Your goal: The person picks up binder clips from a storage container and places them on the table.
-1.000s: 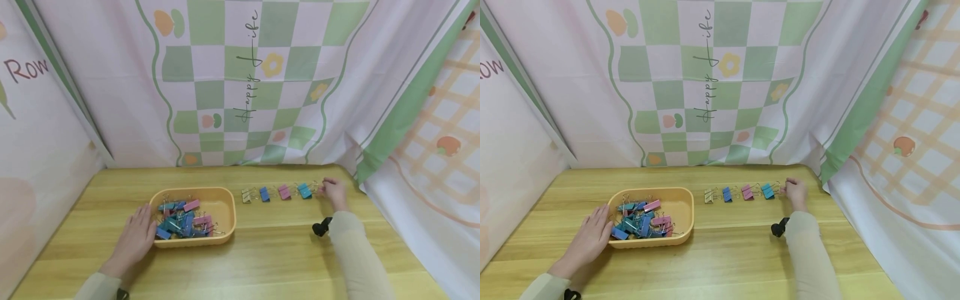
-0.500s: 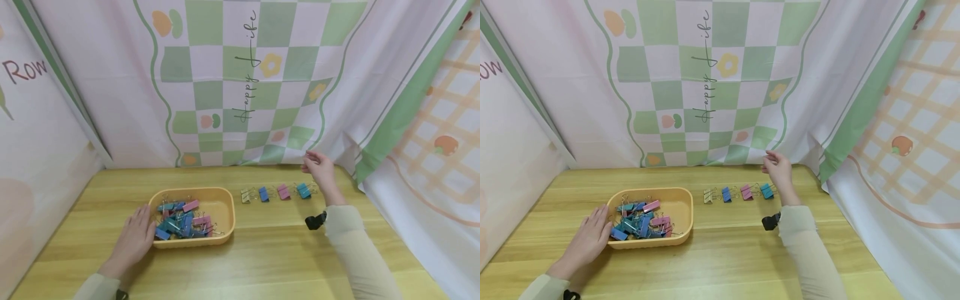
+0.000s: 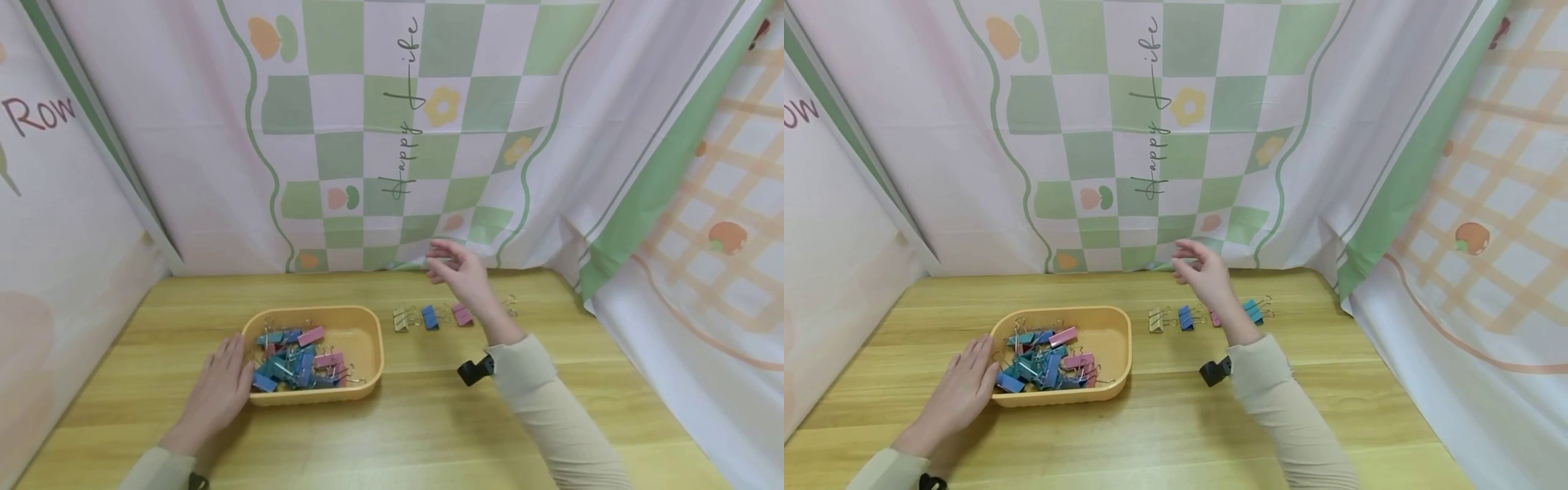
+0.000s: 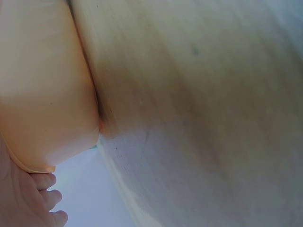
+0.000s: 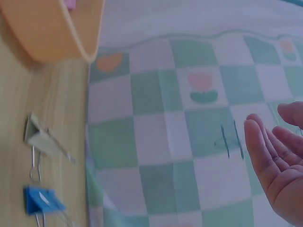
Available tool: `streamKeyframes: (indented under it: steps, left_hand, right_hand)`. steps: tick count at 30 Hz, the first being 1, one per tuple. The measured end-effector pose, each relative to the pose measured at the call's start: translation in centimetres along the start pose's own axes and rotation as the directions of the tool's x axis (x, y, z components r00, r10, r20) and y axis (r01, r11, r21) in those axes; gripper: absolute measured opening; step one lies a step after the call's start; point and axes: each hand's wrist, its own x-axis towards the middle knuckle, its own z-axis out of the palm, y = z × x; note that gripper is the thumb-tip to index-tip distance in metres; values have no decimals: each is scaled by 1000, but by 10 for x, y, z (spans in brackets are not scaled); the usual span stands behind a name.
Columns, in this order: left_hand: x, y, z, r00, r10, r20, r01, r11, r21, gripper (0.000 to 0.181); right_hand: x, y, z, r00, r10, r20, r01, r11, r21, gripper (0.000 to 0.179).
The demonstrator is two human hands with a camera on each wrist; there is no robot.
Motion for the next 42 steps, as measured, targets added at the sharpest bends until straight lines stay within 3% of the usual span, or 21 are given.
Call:
streamKeyframes:
  steps: [13,22,28,33,42]
  left_hand:
    - [0,-1,2,1000,-4,-3,4,1000,-3,58]
    - [0,-2,1,1000,-14,4,14,1000,0,58]
    - [1,-3,2,1000,-12,1,12,1000,2,59]
    - [1,-3,3,1000,-5,-1,5,1000,4,59]
    - [0,-2,2,1000,2,-16,-2,1000,-7,59]
  right_hand:
    - [-10,-2,75,979,-52,196,53,999,-1,38]
    - [-19,12,114,940,-34,338,40,999,-9,37]
    - [-24,23,133,922,30,387,-22,999,-25,36]
    - [-29,29,143,894,65,443,-50,998,-45,35]
    - [-26,52,154,863,80,499,-11,990,-140,34]
